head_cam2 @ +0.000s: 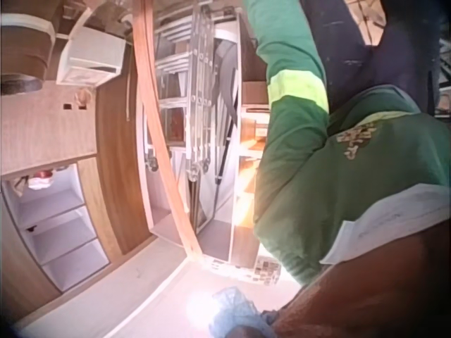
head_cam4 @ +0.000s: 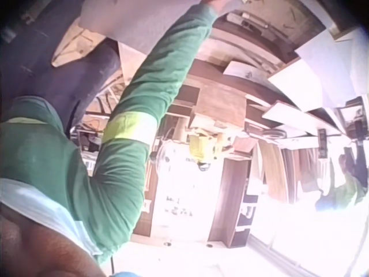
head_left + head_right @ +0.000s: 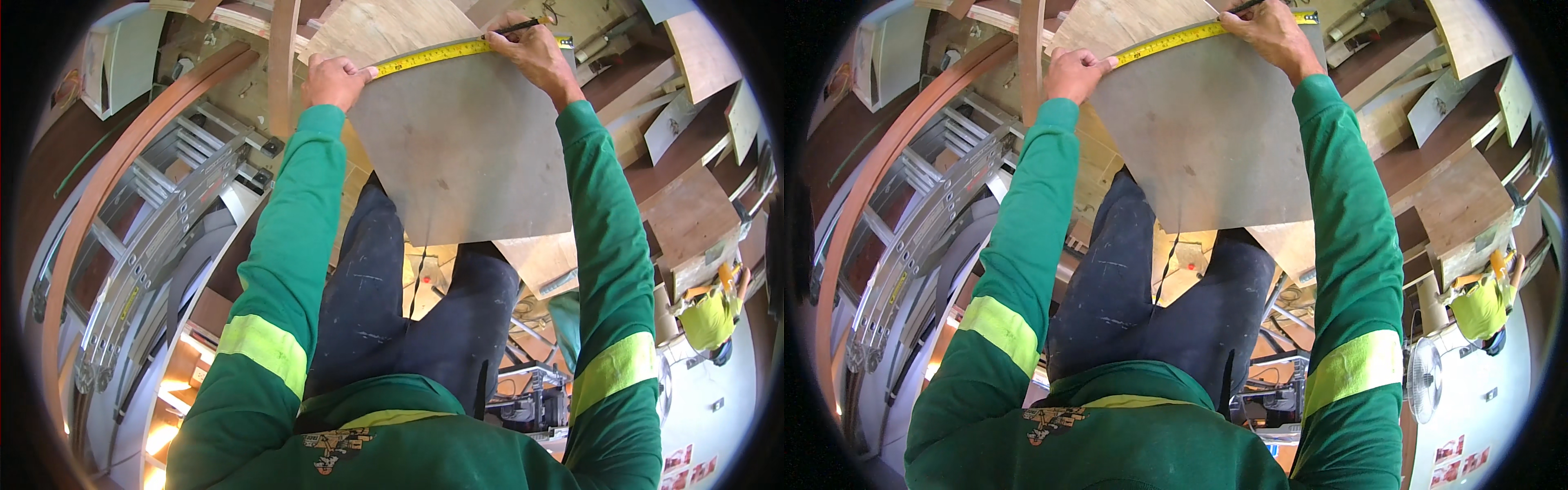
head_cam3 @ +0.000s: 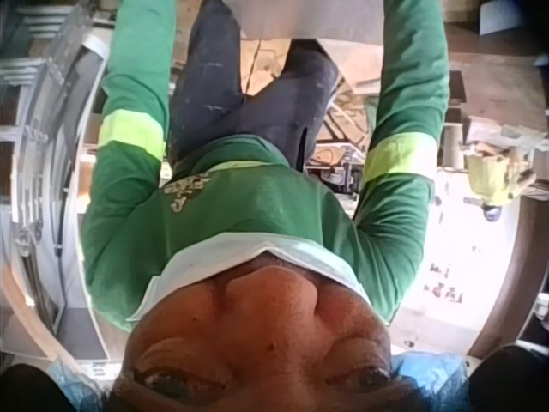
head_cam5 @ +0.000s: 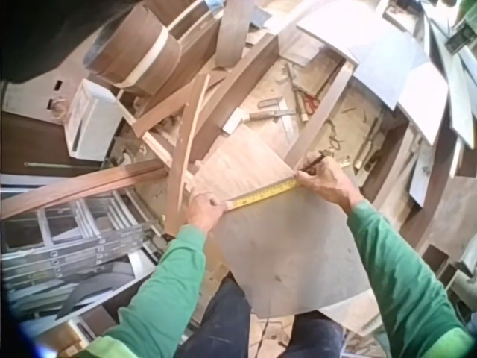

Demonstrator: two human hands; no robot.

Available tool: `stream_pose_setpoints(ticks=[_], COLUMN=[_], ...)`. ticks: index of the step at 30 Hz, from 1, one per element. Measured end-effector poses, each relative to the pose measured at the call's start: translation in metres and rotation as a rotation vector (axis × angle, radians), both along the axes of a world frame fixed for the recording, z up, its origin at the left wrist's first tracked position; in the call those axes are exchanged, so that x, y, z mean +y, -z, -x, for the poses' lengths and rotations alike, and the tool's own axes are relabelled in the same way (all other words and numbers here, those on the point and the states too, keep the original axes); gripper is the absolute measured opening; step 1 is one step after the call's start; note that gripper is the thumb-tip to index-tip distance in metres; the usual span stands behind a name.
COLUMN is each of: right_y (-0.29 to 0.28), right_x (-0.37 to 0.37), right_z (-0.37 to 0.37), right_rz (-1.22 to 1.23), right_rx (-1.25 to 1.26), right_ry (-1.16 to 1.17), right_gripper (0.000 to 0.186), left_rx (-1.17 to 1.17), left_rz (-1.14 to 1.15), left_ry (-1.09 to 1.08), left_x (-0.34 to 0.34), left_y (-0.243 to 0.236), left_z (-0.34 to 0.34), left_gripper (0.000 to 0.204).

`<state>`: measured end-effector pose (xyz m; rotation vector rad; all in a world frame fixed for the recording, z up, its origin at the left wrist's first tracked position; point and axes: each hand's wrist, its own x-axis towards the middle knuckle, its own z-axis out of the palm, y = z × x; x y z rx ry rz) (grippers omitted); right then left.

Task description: The person measures a large tile using a tape measure and marks it with a pencil, then picks up and handles another thin tile piece to align and mark measurements on it.

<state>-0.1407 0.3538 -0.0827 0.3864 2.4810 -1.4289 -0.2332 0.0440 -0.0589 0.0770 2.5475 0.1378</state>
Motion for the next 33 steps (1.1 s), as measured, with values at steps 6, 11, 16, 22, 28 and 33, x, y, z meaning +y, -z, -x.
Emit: stream_pose_setpoints(ticks=[6, 11, 16, 22, 28, 33], right_y=[0.013, 0.006, -0.021, -0.034, -0.038, -0.040], right_x=[-0.002, -0.001, -0.008, -0.005, -0.013, -0.008], right_z=[-0.003, 0.004, 0.007, 0.005, 0.006, 0.005], right_rz=[-0.018, 0.018, 0.123, 0.146, 0.173, 0.092], right_rx=[0.053, -0.044, -0.026, -0.028, -0.007, -0.104], right_ry=[0.034, 0.006, 0.106, 0.147, 0.213, 0.189], right_gripper=[0.031, 0.030, 0.022, 0.021, 0.027, 0.028], left_rx=[-0.004, 0.016, 0.008, 0.019, 0.072, 0.080], left_rz=[-0.013, -0.037, -0.024, -0.050, -0.086, -0.084], left_ry=[0.023, 0.061, 0.049, 0.087, 0.094, 0.126], left_x=[0.000, -0.009, -0.008, -0.003, -0.010, -0.011], left_y=[0.000, 0.004, 0.000, 0.001, 0.009, 0.009], left_z=[0.000, 0.001, 0.002, -0.001, -0.001, -0.001], left_gripper=[0.040, 0.041, 0.042, 0.043, 0.046, 0.047])
